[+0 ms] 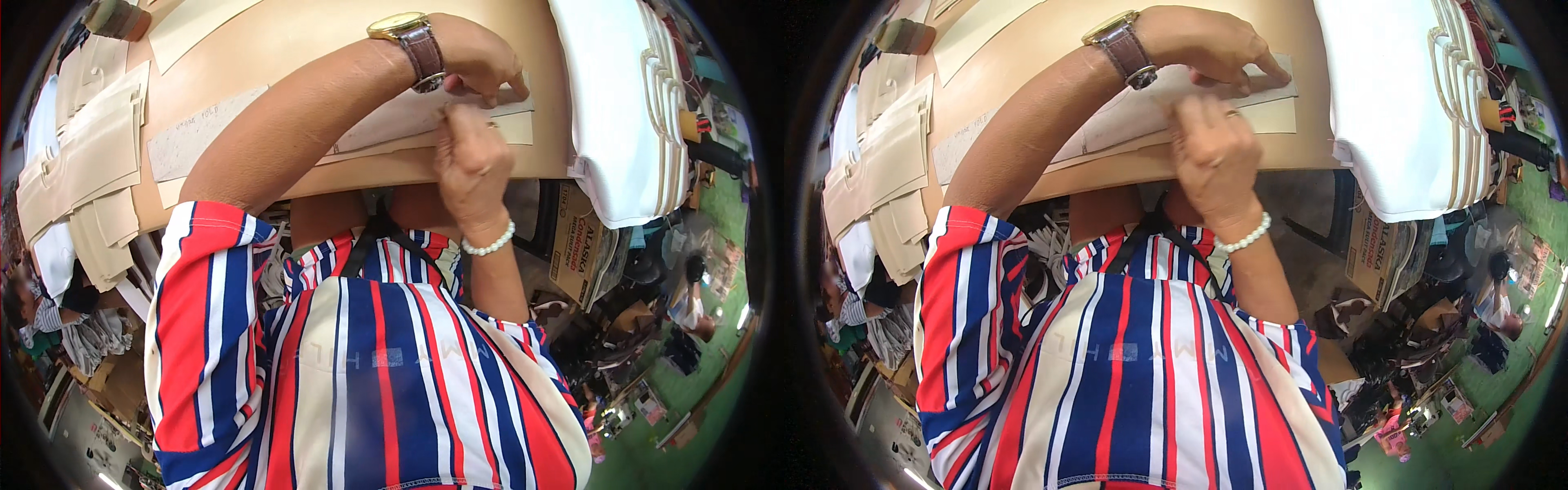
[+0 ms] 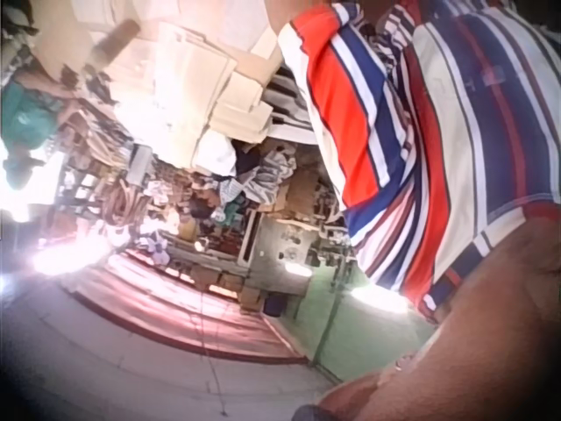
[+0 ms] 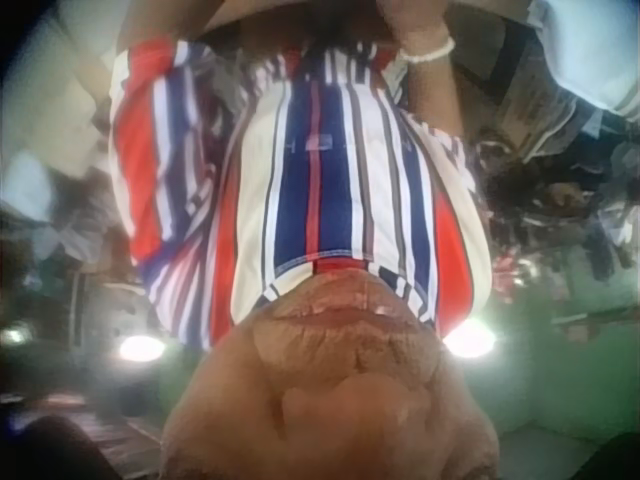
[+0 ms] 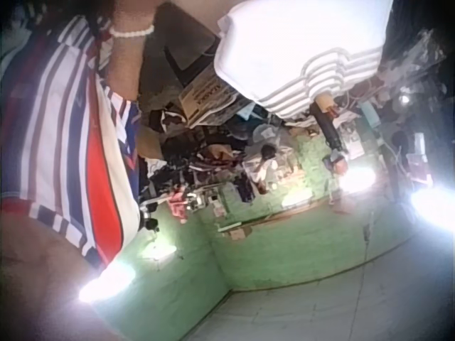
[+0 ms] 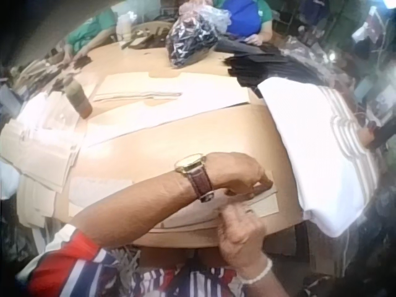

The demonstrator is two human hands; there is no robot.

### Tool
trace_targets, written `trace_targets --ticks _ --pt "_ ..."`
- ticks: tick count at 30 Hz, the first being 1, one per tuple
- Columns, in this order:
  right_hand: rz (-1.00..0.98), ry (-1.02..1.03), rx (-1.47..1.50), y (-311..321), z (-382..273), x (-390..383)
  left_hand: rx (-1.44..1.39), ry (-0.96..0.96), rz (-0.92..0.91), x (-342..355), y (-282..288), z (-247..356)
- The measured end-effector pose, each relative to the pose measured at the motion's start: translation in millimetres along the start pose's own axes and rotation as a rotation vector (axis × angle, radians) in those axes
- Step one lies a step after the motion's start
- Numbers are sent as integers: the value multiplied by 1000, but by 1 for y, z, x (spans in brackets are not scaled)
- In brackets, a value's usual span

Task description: The person uses a paper pattern and a pencil to trace outlines onto a stack of beige fabric. They then cut the fabric along the traced lines using a cutting tool, repeating the process for multiple pieces.

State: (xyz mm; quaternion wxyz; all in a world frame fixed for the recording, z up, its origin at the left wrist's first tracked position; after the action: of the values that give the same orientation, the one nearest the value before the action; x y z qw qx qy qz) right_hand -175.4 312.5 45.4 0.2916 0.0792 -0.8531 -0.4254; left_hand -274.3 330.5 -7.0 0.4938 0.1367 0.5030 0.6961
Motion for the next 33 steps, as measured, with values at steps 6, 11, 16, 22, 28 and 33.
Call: trace_targets --ticks 6,11,16,22,28,33 --pt "140 -306 794 0 6 -10 -61 46 86 -21 14 2" --pt "236 -223 558 35 31 3 -279 49 532 -96 29 -33" --pt "-85 99 97 20 36 35 -28 485 640 -241 11 -75" --pt "-262 26 77 9 53 44 71 726 557 -321 -24 -86" --pt "-256 -104 148 6 57 54 -97 781 460 -322 -24 -93" --pt "-252 -86 302 -1 48 61 -190 699 546 -355 2 -82"
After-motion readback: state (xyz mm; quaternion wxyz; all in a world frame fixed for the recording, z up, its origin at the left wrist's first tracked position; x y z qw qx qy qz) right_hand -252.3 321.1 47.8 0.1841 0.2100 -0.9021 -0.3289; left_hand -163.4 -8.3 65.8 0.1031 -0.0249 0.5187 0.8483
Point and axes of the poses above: each hand's wrist, its own x-axis towards the middle knuckle, its own y-axis out of the back of the hand, z = x × y, the point moved 9 cm from there along x, towards the middle knuckle, and after that the axes turned 7 degrees about x, right-handed, at the moved point
